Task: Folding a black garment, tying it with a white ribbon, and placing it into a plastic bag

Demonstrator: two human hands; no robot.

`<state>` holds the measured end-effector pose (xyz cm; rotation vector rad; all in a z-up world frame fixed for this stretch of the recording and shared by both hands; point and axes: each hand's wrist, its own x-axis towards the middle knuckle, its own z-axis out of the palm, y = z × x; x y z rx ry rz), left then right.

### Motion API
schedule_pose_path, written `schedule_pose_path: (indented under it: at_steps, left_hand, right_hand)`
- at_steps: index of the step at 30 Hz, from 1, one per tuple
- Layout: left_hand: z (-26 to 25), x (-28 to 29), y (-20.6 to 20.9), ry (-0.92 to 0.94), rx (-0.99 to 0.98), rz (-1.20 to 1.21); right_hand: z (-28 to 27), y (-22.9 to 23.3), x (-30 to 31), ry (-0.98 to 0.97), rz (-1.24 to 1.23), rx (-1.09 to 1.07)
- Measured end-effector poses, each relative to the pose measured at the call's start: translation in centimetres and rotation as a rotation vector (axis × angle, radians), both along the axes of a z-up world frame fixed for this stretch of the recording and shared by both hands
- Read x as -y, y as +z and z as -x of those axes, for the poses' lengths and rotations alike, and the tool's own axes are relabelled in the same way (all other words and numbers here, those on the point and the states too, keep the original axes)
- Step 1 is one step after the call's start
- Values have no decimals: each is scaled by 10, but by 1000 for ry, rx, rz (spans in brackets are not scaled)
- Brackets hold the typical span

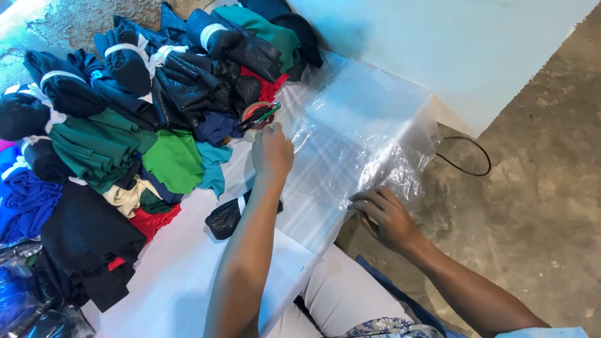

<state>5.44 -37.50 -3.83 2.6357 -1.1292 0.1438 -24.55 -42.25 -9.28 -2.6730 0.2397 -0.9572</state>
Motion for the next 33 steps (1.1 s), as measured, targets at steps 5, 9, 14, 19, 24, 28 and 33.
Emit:
schedule_pose_path:
  at_steps: [5, 9, 14, 19, 24, 28, 33]
  left_hand:
    - [-1, -4, -17, 49, -164, 3]
    - [19, -23, 30, -99, -345, 323]
    - [48, -96, 93, -236, -168, 665]
    - [56, -243, 100, -68, -21, 723]
    - [91, -383, 64, 396, -9, 629]
    - [113, -470, 19, 560, -29, 531]
    - [128, -525, -5, 689, 55, 374]
  right_hand:
    - [3, 5, -17, -50, -1, 106]
    - [4, 27, -29, -60, 17, 187]
    - [1, -13, -29, 4, 104, 310]
    - [-22, 33, -92, 207, 154, 410]
    - [-56, 7, -145, 656, 29, 272]
    - [-79, 23, -187, 956, 4, 37]
    - [-97, 33, -216, 1224, -30, -274]
